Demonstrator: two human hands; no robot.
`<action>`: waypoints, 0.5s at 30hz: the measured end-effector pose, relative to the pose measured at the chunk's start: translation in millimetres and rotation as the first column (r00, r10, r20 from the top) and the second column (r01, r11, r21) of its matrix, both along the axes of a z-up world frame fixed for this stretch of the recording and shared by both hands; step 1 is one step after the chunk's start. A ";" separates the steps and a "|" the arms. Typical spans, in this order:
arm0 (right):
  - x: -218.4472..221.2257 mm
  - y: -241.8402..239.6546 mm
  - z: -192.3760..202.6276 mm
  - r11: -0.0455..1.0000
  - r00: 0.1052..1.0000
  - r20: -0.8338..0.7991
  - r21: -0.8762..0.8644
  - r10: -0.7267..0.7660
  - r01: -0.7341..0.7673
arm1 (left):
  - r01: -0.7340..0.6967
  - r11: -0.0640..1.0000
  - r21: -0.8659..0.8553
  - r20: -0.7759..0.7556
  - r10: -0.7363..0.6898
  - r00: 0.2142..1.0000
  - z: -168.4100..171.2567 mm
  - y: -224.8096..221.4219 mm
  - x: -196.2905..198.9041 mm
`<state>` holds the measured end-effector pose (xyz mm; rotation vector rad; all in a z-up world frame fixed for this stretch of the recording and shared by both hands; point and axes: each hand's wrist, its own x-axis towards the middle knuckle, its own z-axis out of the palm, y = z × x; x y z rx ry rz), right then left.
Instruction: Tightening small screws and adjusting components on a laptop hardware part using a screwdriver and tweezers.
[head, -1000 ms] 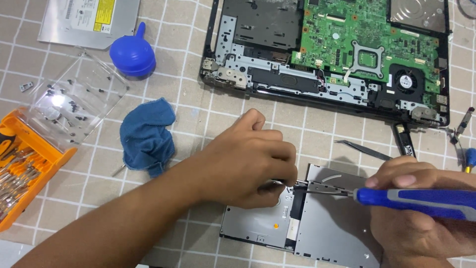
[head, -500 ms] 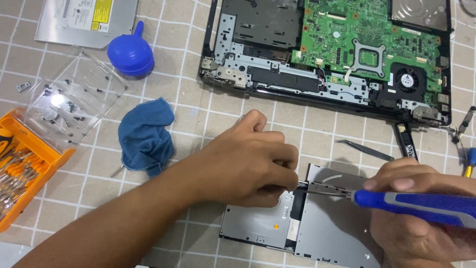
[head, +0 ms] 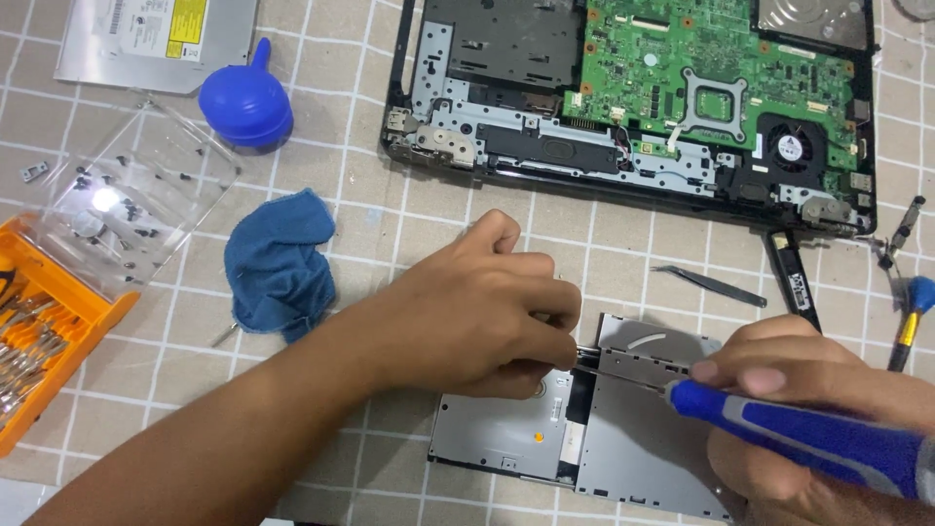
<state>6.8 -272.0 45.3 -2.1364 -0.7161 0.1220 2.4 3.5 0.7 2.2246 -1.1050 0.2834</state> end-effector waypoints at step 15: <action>13.5 -15.5 -2.1 0.989 0.990 0.033 0.045 0.138 -0.139 | 0.019 0.999 0.047 0.067 -0.022 0.998 -1.0 0.2 0.6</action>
